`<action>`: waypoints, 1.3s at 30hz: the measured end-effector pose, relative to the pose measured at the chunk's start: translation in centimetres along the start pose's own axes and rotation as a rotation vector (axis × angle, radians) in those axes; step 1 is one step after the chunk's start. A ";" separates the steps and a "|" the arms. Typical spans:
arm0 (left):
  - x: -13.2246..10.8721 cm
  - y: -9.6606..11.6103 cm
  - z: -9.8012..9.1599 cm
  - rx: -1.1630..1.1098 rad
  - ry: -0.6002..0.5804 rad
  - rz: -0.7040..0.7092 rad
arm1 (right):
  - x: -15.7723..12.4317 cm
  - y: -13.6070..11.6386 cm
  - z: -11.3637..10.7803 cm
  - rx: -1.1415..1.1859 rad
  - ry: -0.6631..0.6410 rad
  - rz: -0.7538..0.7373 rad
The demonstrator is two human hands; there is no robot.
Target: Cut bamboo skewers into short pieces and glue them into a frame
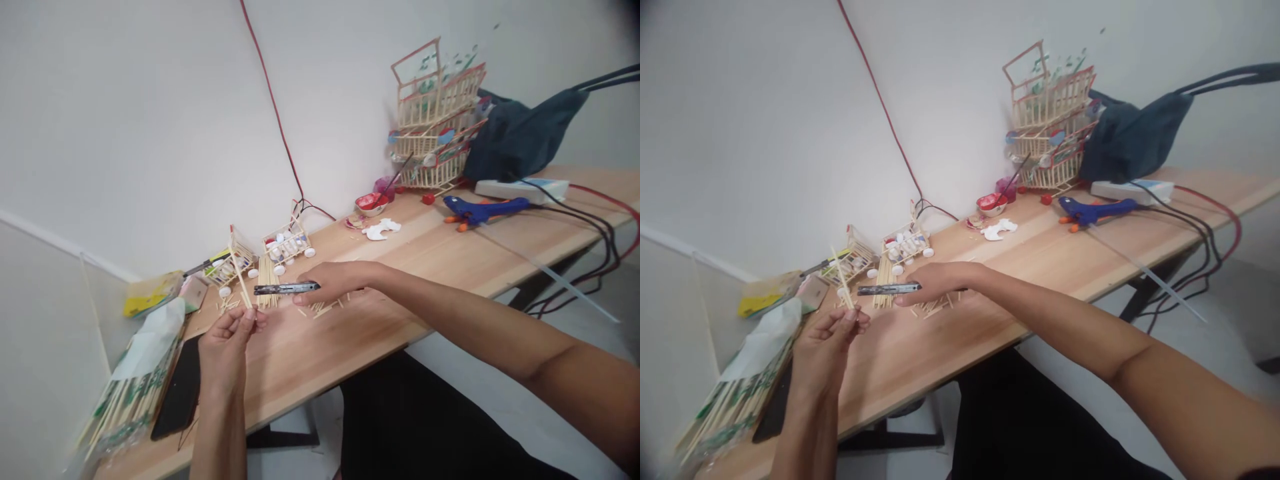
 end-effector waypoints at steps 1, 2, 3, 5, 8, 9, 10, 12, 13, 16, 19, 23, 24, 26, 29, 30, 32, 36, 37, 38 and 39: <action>-0.2 -0.2 0.1 0.008 -0.028 -0.016 | 0.0 -0.1 0.1 0.007 -0.023 0.013; -0.5 -0.4 0.3 0.014 -0.064 -0.032 | 0.0 -0.1 0.2 0.006 -0.040 0.028; -0.7 -0.5 0.4 0.017 -0.098 -0.047 | 0.0 -0.1 0.3 -0.003 -0.051 0.043; -1.2 -0.6 0.8 0.017 -0.167 -0.071 | 0.0 -0.2 0.4 -0.023 -0.062 0.062; -1.6 -0.6 1.1 0.006 -0.211 -0.097 | 0.0 -0.6 0.4 -0.039 -0.068 0.077; -1.6 -0.6 1.2 0.000 -0.211 -0.105 | 0.0 -0.7 0.4 -0.039 -0.061 0.080; -1.7 -0.7 1.2 -0.006 -0.209 -0.114 | 0.0 -0.9 0.4 -0.038 -0.053 0.082; -1.7 -0.8 1.1 -0.014 -0.209 -0.129 | 0.1 -1.2 0.5 -0.034 -0.037 0.085; -1.7 -0.8 1.1 -0.014 -0.213 -0.131 | 0.1 -1.3 0.6 -0.032 -0.032 0.085; -1.7 -0.9 0.9 -0.015 -0.214 -0.127 | 0.3 -1.6 0.9 -0.042 -0.035 0.085; -1.8 -0.9 0.8 -0.027 -0.204 -0.133 | 0.5 -1.9 1.1 -0.073 -0.037 0.102; -1.8 -1.0 0.7 -0.031 -0.192 -0.138 | 0.7 -2.0 1.3 -0.073 -0.031 0.096; -1.8 -1.0 0.7 -0.029 -0.187 -0.136 | 0.8 -2.0 1.4 -0.077 -0.033 0.095; -1.9 -1.0 0.6 -0.023 -0.178 -0.131 | 0.9 -2.0 1.6 -0.098 -0.031 0.094; -1.9 -0.9 0.5 -0.014 -0.164 -0.125 | 1.0 -2.0 1.8 -0.115 -0.019 0.089; -2.0 -0.9 0.5 -0.011 -0.161 -0.123 | 1.1 -2.1 1.9 -0.110 -0.016 0.091; -2.0 -0.9 0.4 -0.003 -0.155 -0.122 | 1.2 -2.1 2.0 -0.102 -0.011 0.099; -2.1 -1.0 0.2 0.008 -0.148 -0.133 | 1.3 -2.0 2.3 -0.101 -0.006 0.096; -2.1 -1.0 0.2 0.010 -0.148 -0.137 | 1.3 -2.0 2.3 -0.098 -0.003 0.090; -2.2 -1.0 0.1 0.014 -0.148 -0.139 | 1.4 -1.8 2.5 -0.094 0.003 0.085; -2.2 -1.1 0.1 0.018 -0.147 -0.140 | 1.4 -1.7 2.6 -0.091 0.009 0.081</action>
Point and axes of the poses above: each hand's wrist, its own x-axis towards the middle knuckle, its own z-axis out of the palm, y = z × x, the point moved 2 cm from there along x, towards the middle knuckle, and after that the axes turned 5 degrees about x, right-handed, at the moved point
